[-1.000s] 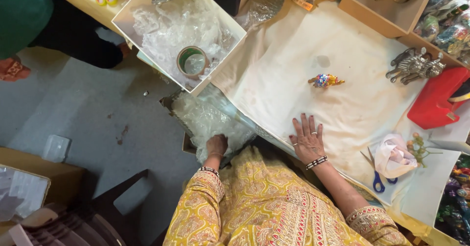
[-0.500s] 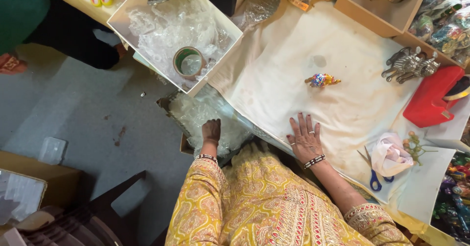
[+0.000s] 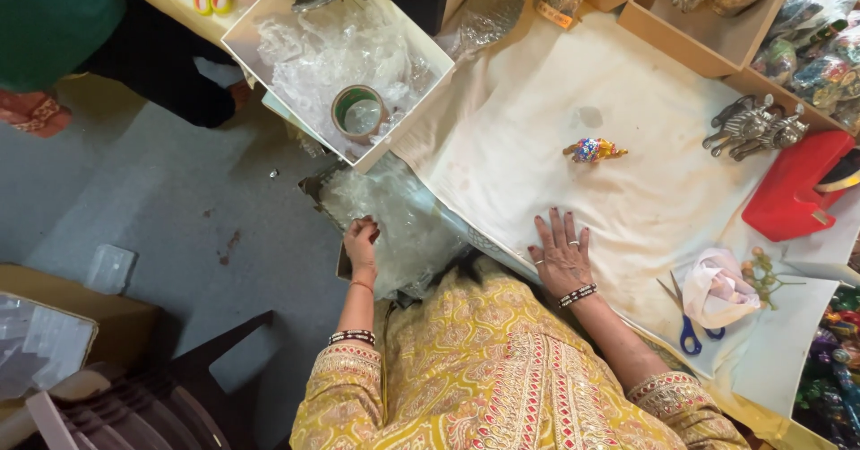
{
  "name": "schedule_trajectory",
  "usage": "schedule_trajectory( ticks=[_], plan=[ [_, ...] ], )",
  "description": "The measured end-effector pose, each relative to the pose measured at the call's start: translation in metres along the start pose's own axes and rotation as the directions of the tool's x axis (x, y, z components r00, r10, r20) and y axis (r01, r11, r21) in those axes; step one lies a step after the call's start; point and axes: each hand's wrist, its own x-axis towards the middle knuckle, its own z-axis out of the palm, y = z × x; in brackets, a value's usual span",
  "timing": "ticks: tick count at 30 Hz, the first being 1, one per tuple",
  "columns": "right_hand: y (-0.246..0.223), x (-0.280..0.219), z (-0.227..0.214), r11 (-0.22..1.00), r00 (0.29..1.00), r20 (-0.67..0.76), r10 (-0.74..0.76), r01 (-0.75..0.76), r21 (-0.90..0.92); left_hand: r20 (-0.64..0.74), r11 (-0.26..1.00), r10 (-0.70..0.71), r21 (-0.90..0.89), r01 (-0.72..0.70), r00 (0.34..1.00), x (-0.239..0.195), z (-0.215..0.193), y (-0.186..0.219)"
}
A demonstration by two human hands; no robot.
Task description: The person wraps a small, colorful decorative figurine in bubble wrap. They use scissors to cut the bubble wrap to size, then fold and seal it around the figurine using tape. Finally, they place the wrapped item into a cardboard box with other wrapped items.
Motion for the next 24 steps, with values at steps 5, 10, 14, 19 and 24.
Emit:
schedule_trajectory(
  ticks=[5, 10, 14, 19, 24],
  plan=[
    [-0.005, 0.006, -0.011, 0.997, 0.997, 0.053, 0.049, -0.053, 0.060, 0.073, 0.999, -0.044, -0.012, 0.045, 0.996, -0.007, 0.011, 0.017],
    [-0.013, 0.020, -0.021, 0.955, 0.977, 0.134, 0.166, -0.193, 0.225, 0.184, 0.942, -0.298, -0.104, 0.320, 0.937, -0.014, 0.029, -0.001],
    [-0.039, 0.027, -0.045, 0.955, 0.994, 0.006, 0.111, -0.108, 0.277, 0.246, 0.866, -0.437, -0.146, 0.479, 0.865, -0.029, 0.054, -0.008],
    [-0.069, 0.032, -0.042, 0.790, 0.994, 0.045, -0.099, 0.051, 0.611, 0.339, 0.858, -0.448, -0.100, 0.505, 0.828, -0.048, 0.078, -0.017],
    [-0.104, 0.040, -0.054, 0.803, 0.769, 0.504, -0.393, 0.020, 0.596, 0.477, 0.946, -0.225, -0.101, 0.308, 0.849, -0.078, 0.092, -0.023]
  ],
)
